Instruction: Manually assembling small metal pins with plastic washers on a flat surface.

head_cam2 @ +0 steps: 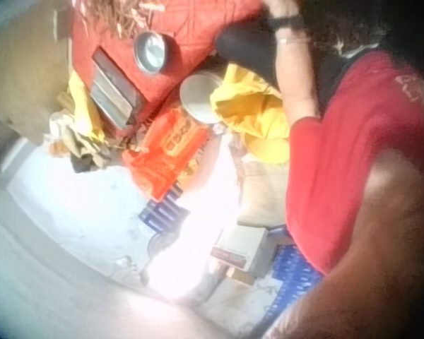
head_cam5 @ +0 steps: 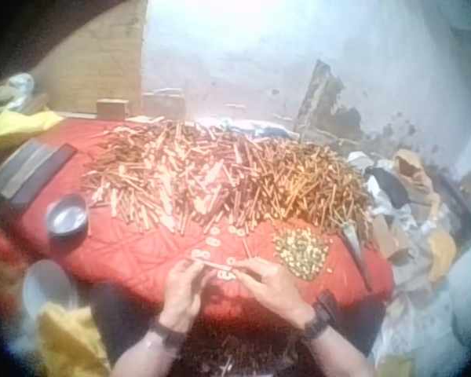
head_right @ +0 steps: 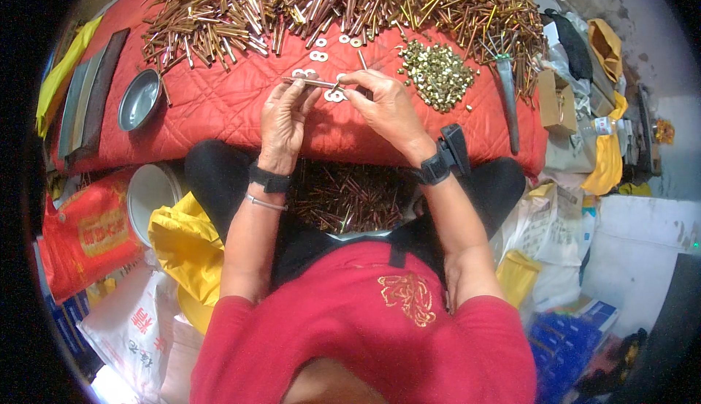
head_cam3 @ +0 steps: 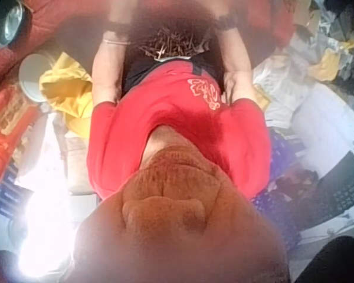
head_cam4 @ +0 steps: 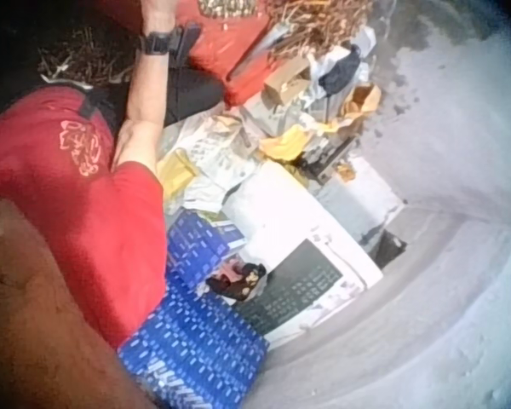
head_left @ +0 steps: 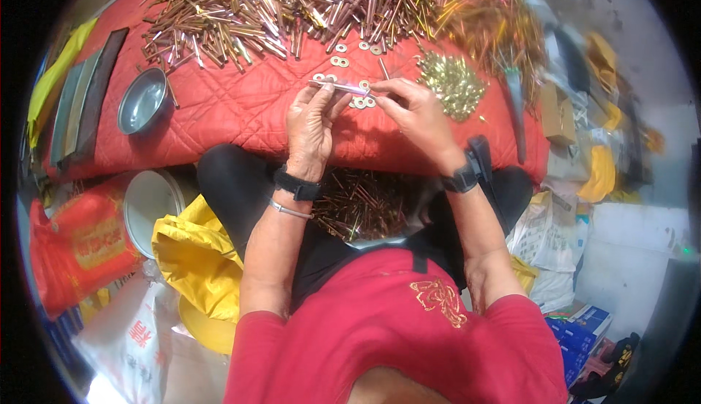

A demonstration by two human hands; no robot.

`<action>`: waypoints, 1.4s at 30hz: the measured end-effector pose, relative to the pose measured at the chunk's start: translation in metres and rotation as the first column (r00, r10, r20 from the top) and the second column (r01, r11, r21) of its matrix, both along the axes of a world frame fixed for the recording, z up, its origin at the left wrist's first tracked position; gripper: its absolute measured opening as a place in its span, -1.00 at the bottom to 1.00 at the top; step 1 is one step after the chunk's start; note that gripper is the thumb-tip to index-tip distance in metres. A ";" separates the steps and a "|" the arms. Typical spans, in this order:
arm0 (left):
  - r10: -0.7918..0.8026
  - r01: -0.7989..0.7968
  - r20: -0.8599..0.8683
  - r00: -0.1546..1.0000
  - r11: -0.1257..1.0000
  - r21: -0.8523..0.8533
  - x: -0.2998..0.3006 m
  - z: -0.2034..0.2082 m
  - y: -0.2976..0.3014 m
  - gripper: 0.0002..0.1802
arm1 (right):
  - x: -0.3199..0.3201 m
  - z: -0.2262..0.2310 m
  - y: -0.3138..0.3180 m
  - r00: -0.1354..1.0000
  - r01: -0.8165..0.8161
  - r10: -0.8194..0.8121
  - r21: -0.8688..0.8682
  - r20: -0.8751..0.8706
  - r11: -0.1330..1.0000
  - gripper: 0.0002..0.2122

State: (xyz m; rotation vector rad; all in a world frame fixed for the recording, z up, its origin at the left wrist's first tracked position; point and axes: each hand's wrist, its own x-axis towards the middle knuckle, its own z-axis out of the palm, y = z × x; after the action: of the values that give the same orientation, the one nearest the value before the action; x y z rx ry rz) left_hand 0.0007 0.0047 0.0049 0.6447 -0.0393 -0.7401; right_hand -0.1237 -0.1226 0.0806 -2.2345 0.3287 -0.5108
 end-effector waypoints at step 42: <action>-0.401 0.360 0.147 0.904 0.901 0.241 -0.023 0.024 0.007 -0.84 | 0.004 -0.014 -0.012 0.984 -0.059 -0.010 0.373 0.180 0.926 -0.88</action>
State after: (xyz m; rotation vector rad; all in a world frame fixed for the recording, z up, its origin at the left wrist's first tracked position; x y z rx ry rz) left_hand -0.0220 0.0118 0.0285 0.9247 -0.2783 -1.0690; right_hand -0.1202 -0.1342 0.0669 -1.8035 0.2776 -0.5777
